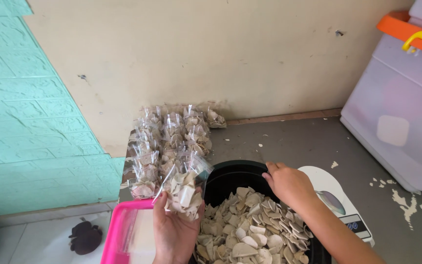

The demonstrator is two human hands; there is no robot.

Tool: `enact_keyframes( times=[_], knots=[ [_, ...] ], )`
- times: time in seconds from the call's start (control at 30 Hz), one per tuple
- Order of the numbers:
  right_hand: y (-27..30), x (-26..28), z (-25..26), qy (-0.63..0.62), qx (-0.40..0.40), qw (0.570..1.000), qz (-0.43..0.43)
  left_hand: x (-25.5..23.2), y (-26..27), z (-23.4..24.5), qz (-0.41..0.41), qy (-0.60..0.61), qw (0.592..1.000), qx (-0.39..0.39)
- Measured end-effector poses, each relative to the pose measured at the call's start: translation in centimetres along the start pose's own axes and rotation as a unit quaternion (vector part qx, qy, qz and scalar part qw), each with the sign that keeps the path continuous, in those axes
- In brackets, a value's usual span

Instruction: Filling and weighing small plastic bags with dried food slices using a spoon

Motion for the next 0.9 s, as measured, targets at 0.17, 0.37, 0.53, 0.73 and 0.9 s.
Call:
enact_keyframes(
  times=[0.17,0.37,0.53,0.73,0.9],
  knots=[
    [0.7,1.2,2.2,-0.01,0.013,1.0,-0.025,-0.3,0.8,-1.5,-0.013,-0.039,0.999,-0.013],
    [1.3,3.9,9.8,-0.152,-0.087,0.984,0.023,0.1,0.3,-1.4,-0.006,-0.093,0.996,-0.007],
    [1.7,11.1,13.7,-0.302,-0.047,0.937,0.171,0.6,-0.9,-0.2,0.005,-0.12,0.991,0.058],
    [3.0,14.5,14.9,-0.307,-0.056,0.903,0.295,1.1,0.1,-2.4,0.039,-0.125,0.99,0.047],
    [4.6,13.7,16.3,-0.278,-0.065,0.896,0.342,1.7,0.6,-3.3,0.071,-0.212,0.974,0.044]
  ],
)
Point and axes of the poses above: each hand's wrist, its own y-axis away from the middle knuckle, its own z-axis out of the back of the hand, x = y × z, the point moved 9 cm from there along -y, towards the middle knuckle, and after that the axes turned 7 degrees about z, right-handed, at the moved point
